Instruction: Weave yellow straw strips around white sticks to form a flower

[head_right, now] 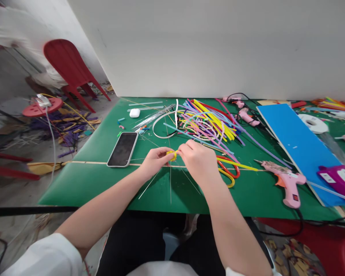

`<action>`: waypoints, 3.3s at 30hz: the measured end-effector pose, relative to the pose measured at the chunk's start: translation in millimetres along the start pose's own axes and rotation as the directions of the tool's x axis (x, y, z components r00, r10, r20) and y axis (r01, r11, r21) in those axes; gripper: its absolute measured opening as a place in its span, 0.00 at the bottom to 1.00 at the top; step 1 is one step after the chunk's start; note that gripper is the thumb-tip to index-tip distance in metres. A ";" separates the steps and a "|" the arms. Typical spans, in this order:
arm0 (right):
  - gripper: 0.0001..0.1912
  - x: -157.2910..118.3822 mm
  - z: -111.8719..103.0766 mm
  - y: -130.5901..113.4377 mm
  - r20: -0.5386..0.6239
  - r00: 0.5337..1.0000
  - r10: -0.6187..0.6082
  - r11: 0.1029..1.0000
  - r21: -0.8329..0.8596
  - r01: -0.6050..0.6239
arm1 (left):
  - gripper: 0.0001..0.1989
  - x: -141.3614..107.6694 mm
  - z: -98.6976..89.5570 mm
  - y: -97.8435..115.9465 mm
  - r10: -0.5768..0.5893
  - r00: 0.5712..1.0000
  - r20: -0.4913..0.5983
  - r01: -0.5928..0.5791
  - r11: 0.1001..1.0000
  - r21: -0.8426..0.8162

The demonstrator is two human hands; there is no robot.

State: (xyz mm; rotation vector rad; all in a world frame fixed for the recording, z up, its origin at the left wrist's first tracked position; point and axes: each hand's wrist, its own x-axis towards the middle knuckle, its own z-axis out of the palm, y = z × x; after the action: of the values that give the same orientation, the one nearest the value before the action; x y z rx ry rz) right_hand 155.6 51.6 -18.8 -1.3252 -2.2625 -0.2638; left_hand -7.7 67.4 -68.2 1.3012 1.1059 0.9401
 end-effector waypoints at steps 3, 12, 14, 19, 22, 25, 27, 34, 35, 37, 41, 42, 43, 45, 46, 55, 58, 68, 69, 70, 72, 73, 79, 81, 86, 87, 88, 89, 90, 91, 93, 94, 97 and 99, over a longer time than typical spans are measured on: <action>0.09 -3.0 -10.6 5.2 0.058 0.998 0.038 0.999 -0.021 -0.036 | 0.14 -0.8 -3.3 2.0 -0.035 0.997 0.067 0.038 0.998 -0.042; 0.07 -12.2 -37.3 10.0 0.252 0.958 0.136 0.991 -0.030 -0.132 | 0.13 -2.4 -3.6 1.4 -0.010 0.986 0.169 0.026 0.996 -0.090; 0.08 -12.5 -40.0 9.9 0.302 0.941 0.150 0.989 -0.028 -0.148 | 0.13 -2.3 -3.6 2.9 -0.032 0.986 0.164 0.049 0.993 -0.104; 0.10 -10.2 -46.4 17.5 0.442 0.879 0.178 0.962 0.110 -0.251 | 0.12 -4.4 -5.9 10.0 -0.064 0.972 0.228 0.109 0.975 -0.192; 0.09 -8.3 -50.3 25.2 0.577 0.800 0.163 0.875 0.290 -0.388 | 0.11 -6.4 -7.7 13.2 -0.050 0.947 0.316 0.129 0.964 -0.234; 0.09 -7.2 -50.8 32.7 0.687 0.714 0.136 0.761 0.389 -0.519 | 0.10 -7.5 -9.0 14.5 -0.037 0.934 0.355 0.137 0.956 -0.260; 0.09 -7.2 -47.8 37.7 0.740 0.667 0.091 0.684 0.440 -0.582 | 0.10 -7.7 -9.6 14.7 -0.030 0.931 0.363 0.137 0.952 -0.273; 0.11 -5.6 -21.3 42.9 0.706 0.706 -0.053 0.396 0.664 -0.635 | 0.08 -6.6 -12.5 11.5 0.017 0.929 0.371 0.137 0.912 -0.386; 0.11 -4.8 -16.4 40.1 0.692 0.721 -0.029 0.388 0.673 -0.630 | 0.08 -6.0 -13.1 10.5 0.030 0.936 0.351 0.130 0.896 -0.424; 0.10 -3.2 -5.8 32.4 0.668 0.744 0.010 0.398 0.680 -0.616 | 0.08 -4.6 -14.2 8.6 0.053 0.956 0.290 0.100 0.867 -0.487; 0.10 -1.6 16.2 16.3 0.621 0.784 -0.003 0.481 0.688 -0.543 | 0.07 -2.1 -15.0 5.6 0.058 0.985 0.160 0.034 0.853 -0.520; 0.10 -1.5 20.8 13.3 0.617 0.787 -0.012 0.498 0.686 -0.530 | 0.07 -1.5 -15.1 5.4 0.052 0.990 0.132 0.024 0.857 -0.515; 0.11 -1.4 24.5 10.9 0.612 0.790 -0.014 0.510 0.684 -0.521 | 0.07 -0.8 -15.3 5.4 0.046 0.993 0.106 0.015 0.860 -0.510; 0.11 -1.4 29.2 8.0 0.601 0.799 -0.001 0.521 0.682 -0.513 | 0.07 0.6 -16.1 6.3 0.040 0.998 0.052 -0.008 0.862 -0.506; 0.11 -1.4 30.3 7.2 0.590 0.807 0.016 0.526 0.681 -0.509 | 0.07 1.3 -16.6 7.0 0.044 0.999 0.020 -0.028 0.861 -0.508; 0.13 1.2 37.7 -5.2 0.336 0.915 0.222 0.339 0.854 -0.396 | 0.09 6.0 -13.8 4.4 0.030 0.991 -0.133 -0.085 0.896 -0.436; 0.11 2.7 40.6 -12.3 0.277 0.903 0.328 0.366 0.844 -0.392 | 0.09 4.7 -11.2 3.7 0.060 0.988 -0.146 -0.112 0.917 -0.383; 0.11 5.4 40.9 -21.4 0.245 0.881 0.406 0.433 0.797 -0.421 | 0.11 2.0 -6.5 5.6 0.140 0.959 -0.247 -0.184 0.969 -0.166; 0.11 5.5 41.0 -20.2 0.254 0.879 0.404 0.418 0.803 -0.424 | 0.12 -0.2 -7.7 6.8 0.160 0.962 -0.220 -0.190 0.974 -0.124; 0.11 5.5 41.3 -18.4 0.261 0.875 0.408 0.399 0.810 -0.429 | 0.13 -3.3 -10.3 8.6 0.190 0.967 -0.172 -0.205 0.976 -0.072; 0.11 5.2 41.8 -12.7 0.267 0.855 0.444 0.351 0.827 -0.440 | 0.20 -11.3 -21.6 12.7 0.271 0.962 -0.035 -0.267 0.959 0.099; 0.11 4.9 42.0 -9.2 0.263 0.840 0.475 0.323 0.836 -0.444 | 0.24 -15.4 -30.5 14.3 0.314 0.949 0.021 -0.311 0.924 0.221; 0.11 2.0 41.9 7.1 0.199 0.781 0.591 0.248 0.877 -0.411 | 0.28 -19.5 -103.5 3.8 0.428 0.839 -0.336 0.050 0.554 0.831; 0.11 1.2 40.3 7.7 0.204 0.787 0.582 0.248 0.877 -0.411 | 0.37 -14.2 -117.2 -3.7 0.322 0.839 -0.439 0.275 0.445 0.852; 0.10 -1.7 36.1 5.4 0.212 0.823 0.527 0.319 0.848 -0.423 | 0.37 -5.8 -117.3 -7.6 0.250 0.829 -0.500 0.409 0.340 0.847; 0.11 -2.4 36.1 5.4 0.211 0.826 0.522 0.327 0.845 -0.423 | 0.37 -4.6 -115.9 -6.2 0.253 0.828 -0.500 0.409 0.337 0.848; 0.11 -3.0 36.3 5.6 0.210 0.829 0.519 0.333 0.843 -0.422 | 0.38 -3.2 -115.2 -4.6 0.252 0.827 -0.502 0.411 0.337 0.847; 0.11 -3.5 36.8 6.1 0.208 0.830 0.517 0.337 0.842 -0.421 | 0.38 -1.8 -115.2 -3.2 0.245 0.827 -0.506 0.416 0.338 0.844; 0.12 -3.9 37.3 6.7 0.207 0.831 0.517 0.340 0.841 -0.421 | 0.38 -0.7 -115.9 -2.0 0.235 0.827 -0.511 0.422 0.340 0.840; 0.12 -4.2 37.8 7.3 0.206 0.829 0.519 0.340 0.841 -0.422 | 0.38 -0.4 -117.1 -1.3 0.222 0.828 -0.516 0.429 0.341 0.836; 0.13 -4.4 38.3 8.5 0.209 0.824 0.527 0.331 0.842 -0.425 | 0.40 -4.0 -120.1 -1.6 0.214 0.827 -0.519 0.435 0.342 0.833; 0.13 -4.5 38.4 9.0 0.213 0.820 0.531 0.324 0.843 -0.429 | 0.40 -8.8 -121.3 -2.6 0.230 0.826 -0.515 0.427 0.340 0.838; 0.13 -4.5 38.3 9.9 0.225 0.806 0.548 0.303 0.844 -0.442 | 0.36 -36.6 -122.1 -8.7 0.362 0.809 -0.463 0.352 0.333 0.875; 0.13 -4.6 38.7 10.0 0.230 0.797 0.558 0.289 0.847 -0.446 | 0.32 -62.0 -119.8 -14.4 0.442 0.812 -0.382 0.251 0.327 0.911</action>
State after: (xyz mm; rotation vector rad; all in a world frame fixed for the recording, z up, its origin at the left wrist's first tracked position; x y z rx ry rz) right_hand 153.5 68.9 -55.1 -1.2404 -1.3129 0.9474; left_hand -139.6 35.9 -71.1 2.1292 2.3500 0.7596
